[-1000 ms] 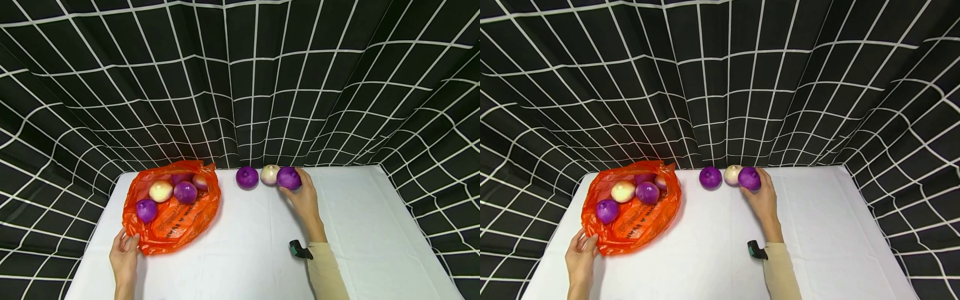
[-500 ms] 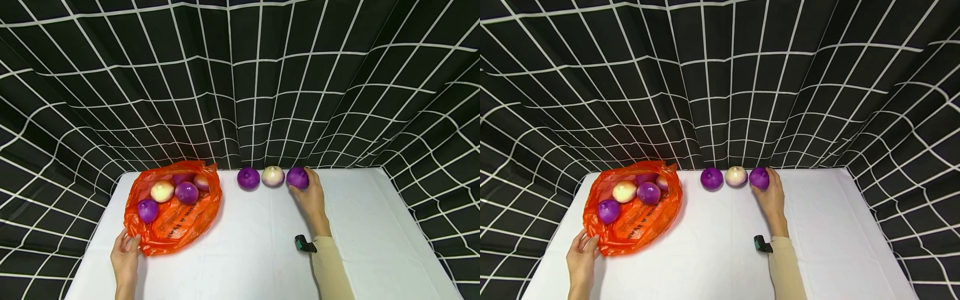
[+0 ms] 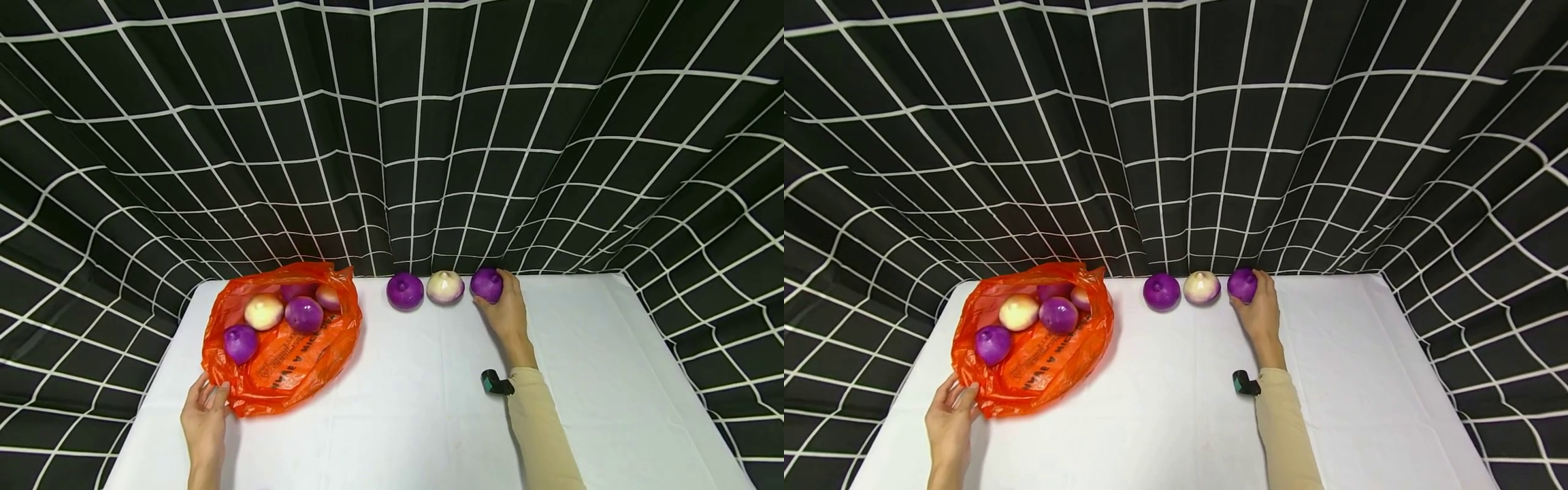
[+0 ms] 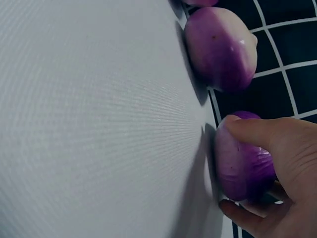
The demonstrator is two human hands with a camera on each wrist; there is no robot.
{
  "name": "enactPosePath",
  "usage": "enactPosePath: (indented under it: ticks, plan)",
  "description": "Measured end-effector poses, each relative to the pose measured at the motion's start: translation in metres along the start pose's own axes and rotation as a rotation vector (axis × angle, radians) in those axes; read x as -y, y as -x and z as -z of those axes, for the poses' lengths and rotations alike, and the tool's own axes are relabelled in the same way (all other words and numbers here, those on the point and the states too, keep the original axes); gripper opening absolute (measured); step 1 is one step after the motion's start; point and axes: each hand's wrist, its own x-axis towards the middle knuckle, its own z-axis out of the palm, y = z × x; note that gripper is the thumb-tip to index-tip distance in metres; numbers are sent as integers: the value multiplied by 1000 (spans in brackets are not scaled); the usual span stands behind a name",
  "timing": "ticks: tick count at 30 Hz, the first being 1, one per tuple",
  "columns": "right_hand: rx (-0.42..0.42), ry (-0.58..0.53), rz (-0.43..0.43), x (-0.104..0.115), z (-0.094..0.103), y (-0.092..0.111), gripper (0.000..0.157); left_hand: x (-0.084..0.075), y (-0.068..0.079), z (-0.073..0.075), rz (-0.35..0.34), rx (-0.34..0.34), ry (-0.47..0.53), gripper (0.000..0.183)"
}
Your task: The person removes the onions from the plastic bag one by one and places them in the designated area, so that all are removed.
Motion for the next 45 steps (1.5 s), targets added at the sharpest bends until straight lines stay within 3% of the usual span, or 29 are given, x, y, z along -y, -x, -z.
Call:
enactPosePath:
  ticks: [15, 21, 26, 35, 45]
  plan:
    - [43, 31, -7, 7, 8, -1, 84, -4, -1, -2, 3, 6, -52, 54]
    - [52, 66, 43, 16, 17, -2, 82, -3, -2, -2, 7, 9, -58, 54]
    - [7, 64, 91, 30, 23, -1, 82, -3, -3, -1, 10, 14, -73, 54]
    - [-86, 33, 270, 83, 26, 11, 69, -3, -1, 1, 15, 4, -71, 56]
    - [-79, -86, 566, 148, 20, 28, 72, -1, -3, 2, 13, 16, -39, 56]
